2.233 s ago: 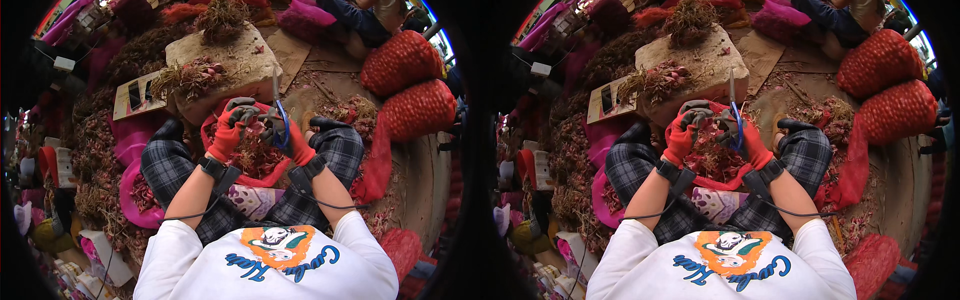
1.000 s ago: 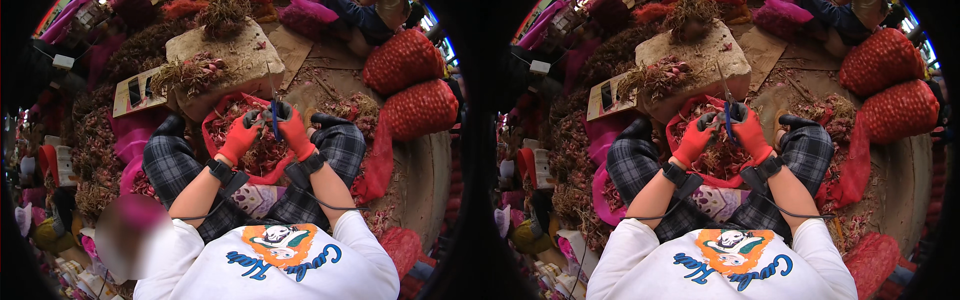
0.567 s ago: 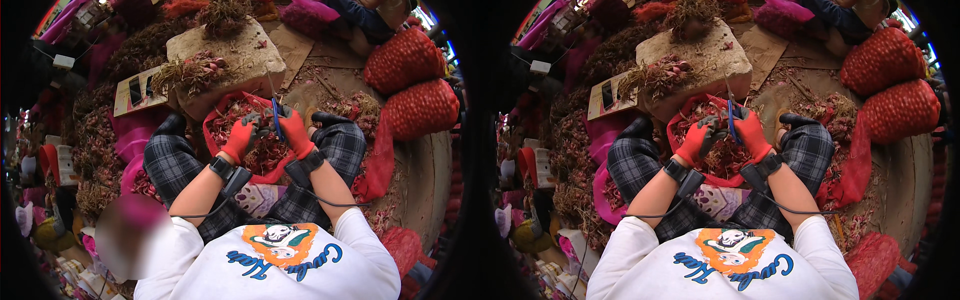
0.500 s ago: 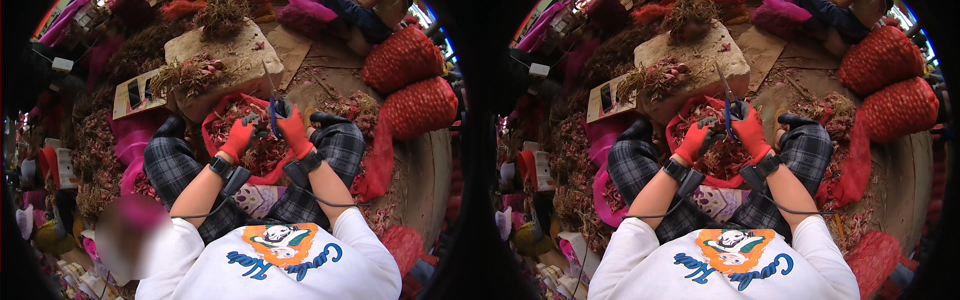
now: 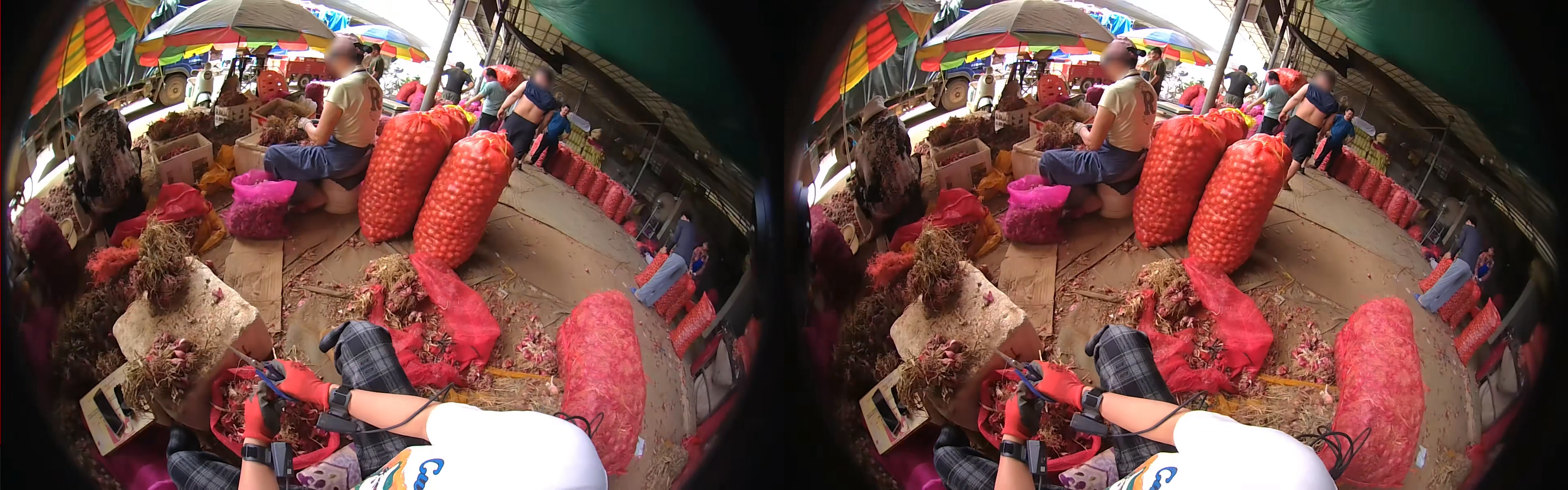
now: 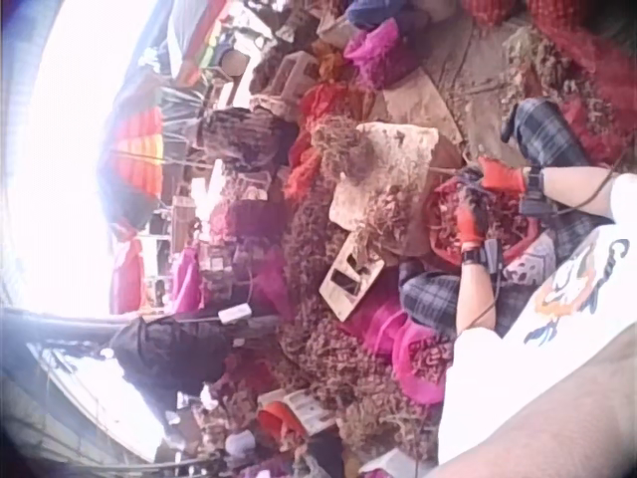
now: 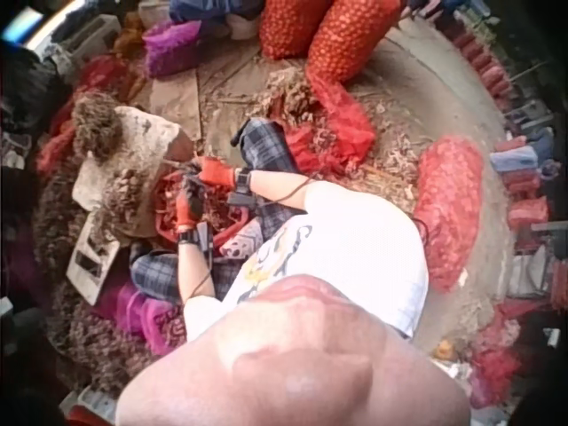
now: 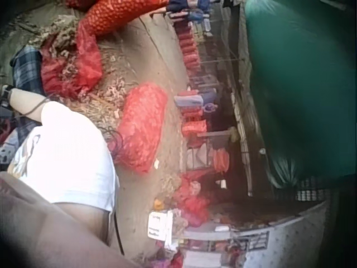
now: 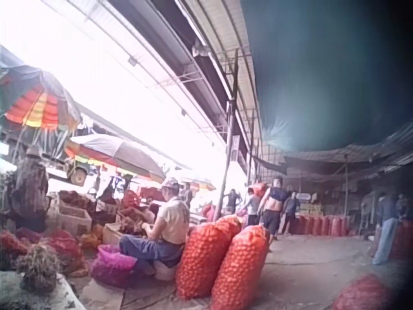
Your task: Trimming the roots and stems of dried shallots using scissors in a bulk processing market.
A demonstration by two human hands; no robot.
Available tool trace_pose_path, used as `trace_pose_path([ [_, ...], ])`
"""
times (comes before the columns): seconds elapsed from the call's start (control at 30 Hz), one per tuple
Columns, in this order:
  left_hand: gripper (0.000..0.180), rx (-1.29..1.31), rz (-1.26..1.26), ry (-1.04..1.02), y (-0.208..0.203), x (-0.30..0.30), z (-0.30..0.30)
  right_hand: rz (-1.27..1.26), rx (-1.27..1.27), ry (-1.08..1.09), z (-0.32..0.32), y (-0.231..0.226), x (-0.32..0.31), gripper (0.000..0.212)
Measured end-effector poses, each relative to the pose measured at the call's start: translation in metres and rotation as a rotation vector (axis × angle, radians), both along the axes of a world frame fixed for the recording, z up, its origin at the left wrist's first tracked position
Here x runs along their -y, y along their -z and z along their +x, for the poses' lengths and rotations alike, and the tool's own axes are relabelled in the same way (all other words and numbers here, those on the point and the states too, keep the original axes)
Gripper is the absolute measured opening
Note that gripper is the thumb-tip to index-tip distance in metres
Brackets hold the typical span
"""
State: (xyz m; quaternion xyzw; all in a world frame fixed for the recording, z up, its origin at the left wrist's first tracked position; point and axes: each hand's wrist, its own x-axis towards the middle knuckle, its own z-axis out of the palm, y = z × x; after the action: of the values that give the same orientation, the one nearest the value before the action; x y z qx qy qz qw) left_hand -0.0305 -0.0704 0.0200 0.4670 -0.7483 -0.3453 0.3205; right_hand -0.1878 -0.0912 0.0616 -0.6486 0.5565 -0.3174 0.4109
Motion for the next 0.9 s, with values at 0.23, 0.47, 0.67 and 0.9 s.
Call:
trace_pose_path([
  [0.23, 0.034, -0.226, -0.027, -0.047, 0.085, 0.021, -0.002, -0.199, -0.352, -0.117, 0.008, -0.006, 0.001, 0.04],
  [0.47, 0.037, -0.184, 0.089, -0.075, 0.11, 0.021, 0.014, -0.091, -0.349, -0.236, 0.014, -0.007, 0.003, 0.04],
  [0.67, 0.028, -0.672, 0.496, -0.337, 0.131, 0.025, -0.012, -0.091, -0.462, -0.118, 0.022, 0.015, -0.004, 0.046],
  [0.9, 0.026, -0.538, 0.461, -0.408, 0.135, 0.006, 0.0, 0.002, -0.324, -0.138, 0.029, 0.009, -0.012, 0.036],
])
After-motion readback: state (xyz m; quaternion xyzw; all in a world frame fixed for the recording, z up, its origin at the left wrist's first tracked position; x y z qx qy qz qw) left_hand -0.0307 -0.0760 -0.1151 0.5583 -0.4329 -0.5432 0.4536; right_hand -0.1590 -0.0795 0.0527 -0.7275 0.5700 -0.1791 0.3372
